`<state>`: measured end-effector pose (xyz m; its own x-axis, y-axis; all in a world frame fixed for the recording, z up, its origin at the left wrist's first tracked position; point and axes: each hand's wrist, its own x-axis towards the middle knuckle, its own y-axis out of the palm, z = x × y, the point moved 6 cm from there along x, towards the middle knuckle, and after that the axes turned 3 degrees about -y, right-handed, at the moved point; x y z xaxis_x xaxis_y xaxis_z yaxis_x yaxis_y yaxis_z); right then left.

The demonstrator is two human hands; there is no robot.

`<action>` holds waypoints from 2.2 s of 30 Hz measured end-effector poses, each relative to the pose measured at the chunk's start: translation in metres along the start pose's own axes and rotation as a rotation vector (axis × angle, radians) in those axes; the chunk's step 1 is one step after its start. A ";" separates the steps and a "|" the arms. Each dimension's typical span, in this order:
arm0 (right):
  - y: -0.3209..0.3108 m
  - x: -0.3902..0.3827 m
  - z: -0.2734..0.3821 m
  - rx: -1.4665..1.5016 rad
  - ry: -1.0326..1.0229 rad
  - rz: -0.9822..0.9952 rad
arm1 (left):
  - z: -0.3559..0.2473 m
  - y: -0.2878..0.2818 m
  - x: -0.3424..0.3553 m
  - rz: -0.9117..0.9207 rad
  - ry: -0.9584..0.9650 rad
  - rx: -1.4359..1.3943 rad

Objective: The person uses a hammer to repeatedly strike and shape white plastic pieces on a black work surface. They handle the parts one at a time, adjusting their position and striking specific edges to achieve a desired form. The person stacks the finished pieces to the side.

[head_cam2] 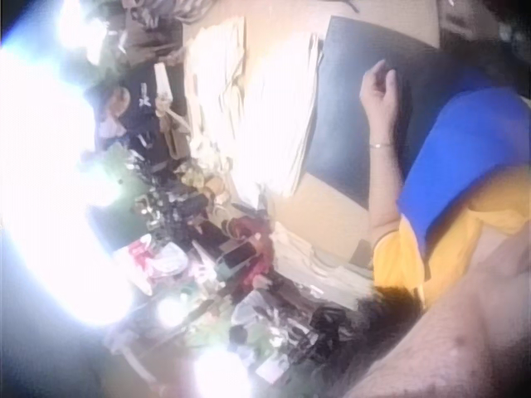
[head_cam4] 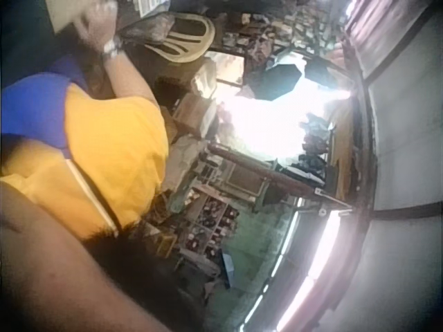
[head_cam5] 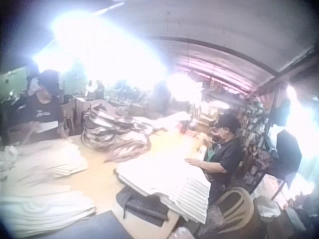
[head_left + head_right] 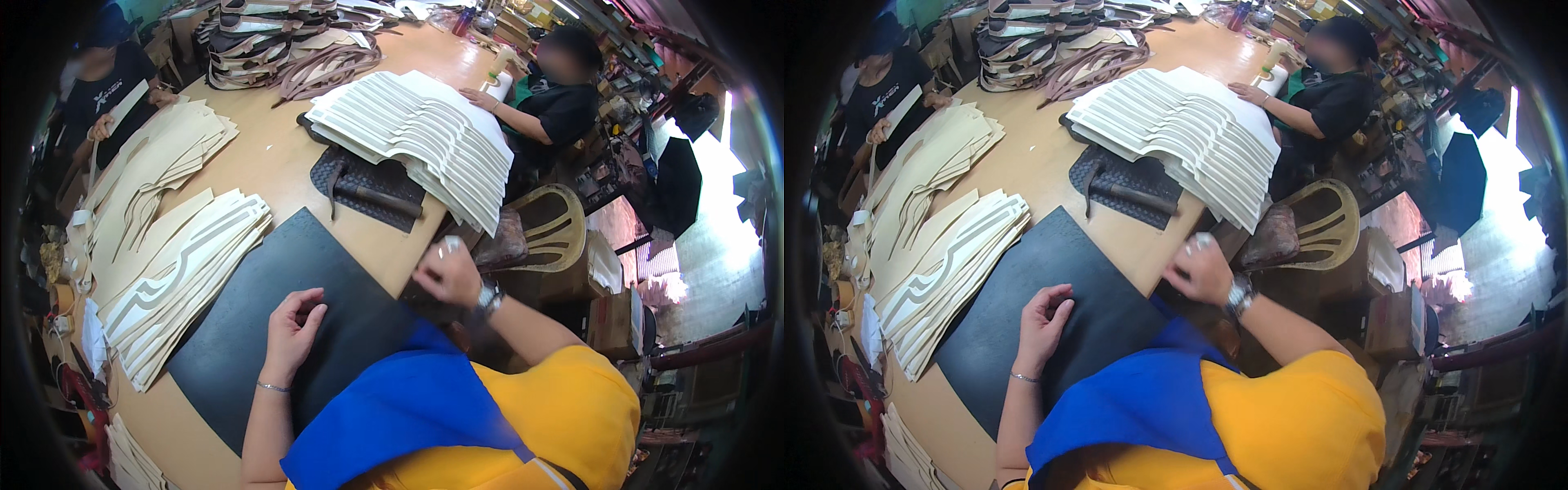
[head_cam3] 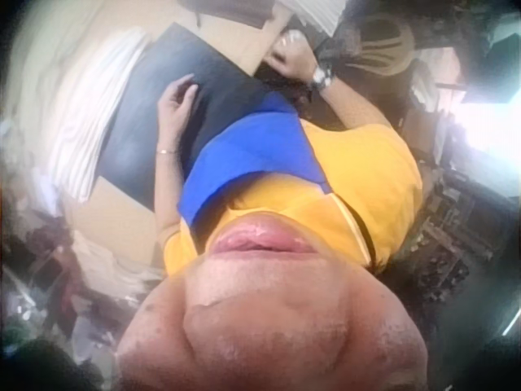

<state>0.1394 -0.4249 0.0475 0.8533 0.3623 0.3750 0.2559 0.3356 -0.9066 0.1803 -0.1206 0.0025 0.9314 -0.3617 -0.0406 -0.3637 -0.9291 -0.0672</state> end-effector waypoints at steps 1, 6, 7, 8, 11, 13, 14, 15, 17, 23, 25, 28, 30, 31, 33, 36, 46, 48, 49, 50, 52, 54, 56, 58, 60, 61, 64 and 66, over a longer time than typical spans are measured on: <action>0.010 -0.028 0.011 0.048 0.016 0.047 | -0.001 0.001 0.000 0.006 0.000 -0.011; 0.105 -0.149 0.025 0.301 0.275 0.527 | -0.009 0.008 0.000 0.034 0.057 0.049; 0.110 -0.137 0.033 0.273 0.228 0.507 | -0.006 0.007 0.001 0.027 0.067 0.066; 0.111 -0.115 0.044 0.247 0.185 0.488 | -0.002 0.006 0.000 0.023 0.072 0.083; 0.139 -0.098 0.057 0.096 -0.001 0.488 | 0.002 0.003 0.001 0.003 0.120 0.077; 0.154 -0.093 0.062 0.078 -0.042 0.547 | 0.004 0.005 0.001 0.012 0.106 0.063; 0.157 -0.084 0.062 0.092 -0.047 0.585 | 0.003 0.004 0.002 0.006 0.107 0.056; 0.160 -0.087 0.056 0.105 -0.041 0.586 | 0.001 0.005 0.002 0.019 0.105 0.078; 0.165 -0.091 0.045 0.125 -0.031 0.596 | -0.002 0.007 0.001 0.032 0.107 0.107; 0.139 -0.087 0.040 -0.067 0.070 0.498 | -0.001 0.008 0.001 0.032 0.119 0.070; 0.133 -0.093 0.044 -0.103 0.111 0.504 | 0.001 0.009 -0.001 0.035 0.088 0.047; 0.102 -0.074 0.057 -0.040 0.285 0.792 | 0.004 0.004 0.000 0.032 0.092 0.067; 0.094 -0.084 0.021 -0.061 0.520 1.003 | 0.002 0.007 0.002 0.044 0.097 0.068; 0.085 -0.086 -0.003 0.023 0.693 0.876 | 0.002 0.007 0.002 0.039 0.102 0.062; 0.070 -0.089 -0.059 -0.059 0.877 0.733 | 0.000 0.005 -0.001 0.028 0.092 0.069; 0.094 -0.160 -0.161 -0.243 1.106 0.740 | -0.001 0.006 0.000 0.051 0.075 0.076; 0.213 -0.171 -0.087 0.028 0.749 1.127 | -0.011 0.010 -0.003 0.075 0.112 0.126; 0.225 -0.175 -0.062 0.152 0.682 1.168 | -0.010 0.006 -0.005 0.067 0.109 0.132; 0.223 -0.171 -0.053 0.213 0.668 1.158 | -0.009 0.004 -0.005 0.060 0.105 0.137; 0.220 -0.168 -0.048 0.268 0.667 1.138 | -0.009 0.005 -0.005 0.066 0.103 0.135; 0.219 -0.154 -0.043 0.366 0.651 1.094 | -0.010 0.005 -0.003 0.060 0.120 0.151; 0.222 -0.137 -0.036 0.461 0.621 1.056 | -0.010 0.008 -0.002 0.059 0.135 0.156; 0.233 -0.119 -0.024 0.571 0.586 1.024 | -0.008 0.001 -0.005 0.031 0.136 0.167; 0.236 -0.105 -0.023 0.701 0.575 0.969 | -0.013 0.005 -0.002 0.068 0.186 0.195; 0.235 -0.103 -0.024 0.849 0.594 0.925 | -0.019 -0.001 -0.004 0.071 0.189 0.240; 0.232 -0.106 -0.027 0.906 0.614 0.907 | -0.023 -0.003 -0.006 0.078 0.188 0.260; 0.210 -0.114 -0.039 1.014 0.650 0.865 | -0.032 -0.038 -0.004 -0.155 0.368 0.345; 0.194 -0.124 -0.048 0.937 0.660 0.854 | -0.029 -0.079 0.006 -0.358 0.334 0.471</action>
<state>0.1050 -0.4467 -0.1846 0.7080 0.3658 -0.6041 -0.6026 0.7590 -0.2467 0.2147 -0.0512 0.0366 0.9222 -0.1129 0.3699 0.0712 -0.8906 -0.4492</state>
